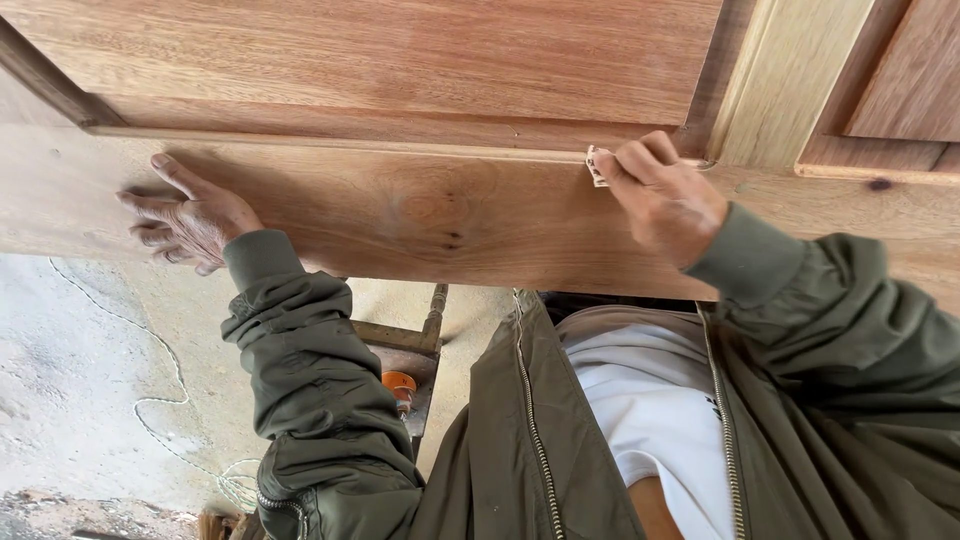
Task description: The person sands the surface and edges of a wooden door using a sanding block. They work on the flat panels and the raised frame sections, moving the block back and forth to smooth the wood. The person shifts position to reach different areas of the door.
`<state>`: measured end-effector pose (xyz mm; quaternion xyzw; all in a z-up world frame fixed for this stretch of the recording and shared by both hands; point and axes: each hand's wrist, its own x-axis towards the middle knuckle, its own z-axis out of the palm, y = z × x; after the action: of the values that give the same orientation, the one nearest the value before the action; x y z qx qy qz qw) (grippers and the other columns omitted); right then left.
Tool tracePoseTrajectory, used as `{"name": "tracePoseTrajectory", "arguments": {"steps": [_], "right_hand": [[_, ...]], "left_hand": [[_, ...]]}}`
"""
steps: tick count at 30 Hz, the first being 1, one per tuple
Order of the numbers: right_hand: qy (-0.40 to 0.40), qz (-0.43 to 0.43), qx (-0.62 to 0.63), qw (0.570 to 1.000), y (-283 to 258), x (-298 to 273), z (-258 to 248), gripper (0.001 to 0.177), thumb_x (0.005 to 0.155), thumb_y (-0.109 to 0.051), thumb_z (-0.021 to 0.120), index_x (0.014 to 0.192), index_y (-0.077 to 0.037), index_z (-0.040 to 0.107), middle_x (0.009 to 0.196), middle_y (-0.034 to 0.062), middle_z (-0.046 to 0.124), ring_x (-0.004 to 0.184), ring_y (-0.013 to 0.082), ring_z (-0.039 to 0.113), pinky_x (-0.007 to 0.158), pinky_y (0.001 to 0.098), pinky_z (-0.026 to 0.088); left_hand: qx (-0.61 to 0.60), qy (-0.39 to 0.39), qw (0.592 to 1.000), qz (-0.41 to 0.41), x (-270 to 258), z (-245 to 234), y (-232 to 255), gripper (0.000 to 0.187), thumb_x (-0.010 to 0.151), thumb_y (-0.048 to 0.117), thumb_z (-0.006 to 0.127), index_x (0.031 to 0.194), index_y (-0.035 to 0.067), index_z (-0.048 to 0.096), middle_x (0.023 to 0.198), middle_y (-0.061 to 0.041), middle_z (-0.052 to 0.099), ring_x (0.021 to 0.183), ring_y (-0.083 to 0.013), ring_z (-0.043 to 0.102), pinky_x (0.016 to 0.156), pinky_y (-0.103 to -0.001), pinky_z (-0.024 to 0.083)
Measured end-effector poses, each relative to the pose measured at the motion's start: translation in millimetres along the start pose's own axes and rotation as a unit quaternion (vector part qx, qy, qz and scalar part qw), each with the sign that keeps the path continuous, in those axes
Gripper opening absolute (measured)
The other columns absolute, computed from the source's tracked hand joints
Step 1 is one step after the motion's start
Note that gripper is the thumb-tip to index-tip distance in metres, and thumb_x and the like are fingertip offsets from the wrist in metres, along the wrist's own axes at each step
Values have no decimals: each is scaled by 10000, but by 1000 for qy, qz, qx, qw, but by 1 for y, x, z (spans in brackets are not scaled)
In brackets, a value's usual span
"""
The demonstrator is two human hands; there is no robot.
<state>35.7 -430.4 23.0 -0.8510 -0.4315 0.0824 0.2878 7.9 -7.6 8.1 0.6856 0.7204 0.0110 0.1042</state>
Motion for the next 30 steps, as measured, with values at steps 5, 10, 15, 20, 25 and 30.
{"name": "tracePoseTrajectory", "arguments": {"steps": [5,10,15,20,25,30], "right_hand": [[-36,27,17,999,54,-63,-15,231,806,122,414,985,122,559,711,112,443,703,218,407,563,288,385],[-56,198,166,965,34,-30,-55,233,839,76,450,1052,126,529,936,179,492,808,290,509,708,350,435],[-95,160,134,973,32,-25,-47,213,811,-7,533,992,104,556,873,169,512,632,200,489,506,242,444],[-90,145,165,971,41,-31,-47,150,839,-4,507,959,73,553,891,120,476,775,253,511,685,332,433],[-120,165,113,972,42,-30,-48,81,860,-37,492,905,15,534,742,99,440,618,226,447,589,324,378],[-141,165,117,969,47,-20,-54,55,840,-31,524,832,19,545,704,88,473,640,218,468,587,324,370]], "left_hand": [[-11,-18,1000,2,-2,0,1,766,695,720,175,1319,307,13,1421,-106,-18,1296,-350,-32,959,-570,66],[-14,-9,1000,-3,-2,-1,2,748,702,716,194,1317,311,58,1419,-98,36,1293,-345,5,959,-550,91],[11,-8,1000,1,2,1,-2,772,673,737,161,1313,319,56,1418,-99,58,1291,-345,23,956,-551,117],[9,25,1000,17,1,2,-2,740,693,714,165,1306,301,113,1393,-98,136,1270,-355,116,938,-555,169],[10,14,1000,9,0,2,-1,748,688,716,167,1309,305,97,1402,-101,112,1275,-364,62,944,-558,145],[-3,-4,1000,4,-3,-2,1,770,676,720,166,1316,302,74,1414,-96,63,1284,-362,32,955,-560,101]]}}
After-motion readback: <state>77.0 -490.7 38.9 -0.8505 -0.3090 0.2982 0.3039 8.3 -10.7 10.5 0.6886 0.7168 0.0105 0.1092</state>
